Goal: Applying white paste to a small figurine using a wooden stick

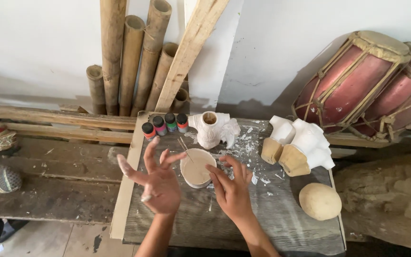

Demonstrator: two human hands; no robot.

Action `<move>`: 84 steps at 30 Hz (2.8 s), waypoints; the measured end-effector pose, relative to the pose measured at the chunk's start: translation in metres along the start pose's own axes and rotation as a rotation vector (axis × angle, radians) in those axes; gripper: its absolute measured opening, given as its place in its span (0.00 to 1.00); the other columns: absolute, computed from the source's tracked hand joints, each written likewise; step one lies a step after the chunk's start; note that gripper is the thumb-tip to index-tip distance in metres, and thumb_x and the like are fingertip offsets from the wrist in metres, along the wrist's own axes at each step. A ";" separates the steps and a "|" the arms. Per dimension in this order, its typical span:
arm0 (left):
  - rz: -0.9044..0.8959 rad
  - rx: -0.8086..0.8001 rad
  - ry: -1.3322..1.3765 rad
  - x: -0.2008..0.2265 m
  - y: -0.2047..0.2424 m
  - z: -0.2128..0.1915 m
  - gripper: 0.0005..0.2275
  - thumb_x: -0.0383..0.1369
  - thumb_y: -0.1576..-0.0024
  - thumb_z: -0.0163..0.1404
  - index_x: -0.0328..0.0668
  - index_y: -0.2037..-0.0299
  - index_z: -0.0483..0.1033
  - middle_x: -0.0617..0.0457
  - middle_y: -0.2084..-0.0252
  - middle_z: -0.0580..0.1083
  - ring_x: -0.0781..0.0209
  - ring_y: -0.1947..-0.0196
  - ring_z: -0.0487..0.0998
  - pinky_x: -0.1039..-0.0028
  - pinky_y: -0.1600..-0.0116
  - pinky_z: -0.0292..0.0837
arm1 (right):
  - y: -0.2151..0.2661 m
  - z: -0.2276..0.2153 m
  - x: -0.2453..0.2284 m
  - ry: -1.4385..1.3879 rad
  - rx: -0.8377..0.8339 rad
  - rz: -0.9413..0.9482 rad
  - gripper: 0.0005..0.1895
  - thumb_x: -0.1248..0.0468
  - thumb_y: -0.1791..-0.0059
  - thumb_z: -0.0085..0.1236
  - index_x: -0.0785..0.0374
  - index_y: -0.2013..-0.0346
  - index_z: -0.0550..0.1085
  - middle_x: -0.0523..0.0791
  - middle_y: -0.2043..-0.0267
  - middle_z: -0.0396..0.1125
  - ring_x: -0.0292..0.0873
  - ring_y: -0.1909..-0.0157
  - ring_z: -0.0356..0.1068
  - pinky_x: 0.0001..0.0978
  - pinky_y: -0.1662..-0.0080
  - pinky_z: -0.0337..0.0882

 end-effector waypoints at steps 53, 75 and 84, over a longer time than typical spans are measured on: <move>-0.030 -1.133 -1.676 -0.121 -0.070 0.054 0.09 0.42 0.47 0.61 0.52 0.61 0.83 0.55 0.41 0.65 0.50 0.36 0.58 0.34 0.36 0.42 | -0.021 -0.016 0.008 -0.280 0.037 -0.067 0.10 0.61 0.43 0.53 0.51 0.56 0.82 0.35 0.66 0.73 0.38 0.61 0.74 0.31 0.50 0.58; -0.069 -1.192 -1.677 -0.106 -0.081 0.070 0.06 0.40 0.43 0.57 0.54 0.65 0.85 0.53 0.39 0.69 0.46 0.35 0.59 0.29 0.37 0.38 | -0.024 -0.029 -0.004 -0.203 0.119 -0.109 0.07 0.60 0.43 0.54 0.53 0.57 0.80 0.38 0.67 0.70 0.40 0.63 0.72 0.33 0.51 0.59; -0.010 -1.185 -1.655 -0.108 -0.078 0.069 0.05 0.40 0.45 0.59 0.54 0.66 0.85 0.54 0.41 0.70 0.46 0.36 0.60 0.27 0.38 0.37 | -0.027 -0.028 -0.008 -0.192 0.127 -0.124 0.08 0.60 0.43 0.54 0.52 0.58 0.81 0.38 0.68 0.69 0.40 0.65 0.71 0.32 0.53 0.59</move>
Point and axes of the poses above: each hand's wrist, its own y-axis away from the middle knuckle, its own z-axis out of the palm, x = y × z, the point moved 9 cm from there along -y, towards the middle knuckle
